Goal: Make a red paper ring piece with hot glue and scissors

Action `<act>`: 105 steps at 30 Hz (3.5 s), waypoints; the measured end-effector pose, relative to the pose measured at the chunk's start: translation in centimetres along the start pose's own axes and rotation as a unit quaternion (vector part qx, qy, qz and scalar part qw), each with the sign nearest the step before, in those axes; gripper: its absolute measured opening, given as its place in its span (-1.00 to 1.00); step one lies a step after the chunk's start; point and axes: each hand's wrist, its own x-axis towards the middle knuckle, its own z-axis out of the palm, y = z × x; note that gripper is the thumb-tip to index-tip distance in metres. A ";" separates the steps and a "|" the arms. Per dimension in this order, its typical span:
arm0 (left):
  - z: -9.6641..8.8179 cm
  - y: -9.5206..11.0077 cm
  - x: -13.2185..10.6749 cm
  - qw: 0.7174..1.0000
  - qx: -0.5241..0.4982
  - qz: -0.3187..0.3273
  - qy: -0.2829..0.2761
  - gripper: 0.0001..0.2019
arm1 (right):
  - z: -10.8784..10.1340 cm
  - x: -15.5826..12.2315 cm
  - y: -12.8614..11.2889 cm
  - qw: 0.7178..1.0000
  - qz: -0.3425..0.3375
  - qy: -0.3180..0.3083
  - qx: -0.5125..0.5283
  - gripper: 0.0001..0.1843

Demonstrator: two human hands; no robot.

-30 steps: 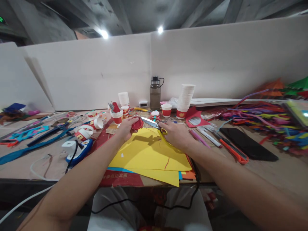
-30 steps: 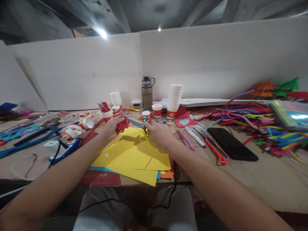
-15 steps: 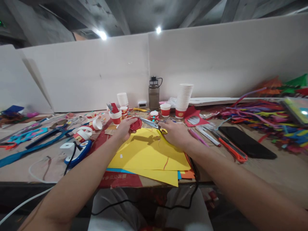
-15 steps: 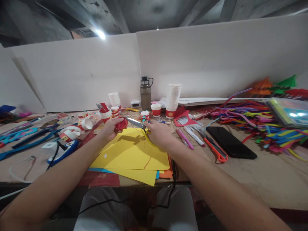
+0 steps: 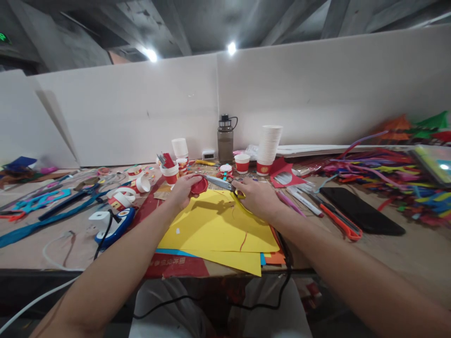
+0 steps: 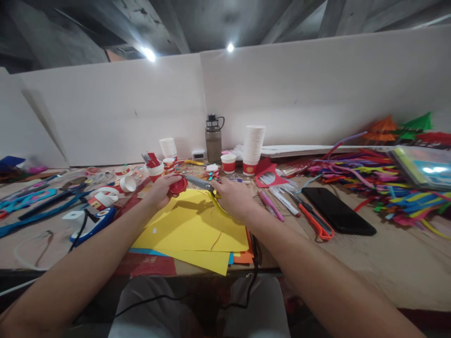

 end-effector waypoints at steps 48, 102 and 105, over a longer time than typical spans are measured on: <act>0.5 -0.8 -0.5 0.986 0.137 0.088 -0.033 -0.75 | 0.1 -0.2 -0.2 0.986 0.097 -0.098 0.094 -0.57; 1.0 -2.3 -0.9 0.977 0.178 0.118 0.008 -0.74 | 1.1 -0.3 -2.5 0.967 0.022 0.069 0.244 -0.51; 1.5 -1.7 -1.6 0.975 0.170 0.140 -0.010 -0.75 | 1.0 0.8 -3.1 0.932 0.038 0.040 0.357 -0.44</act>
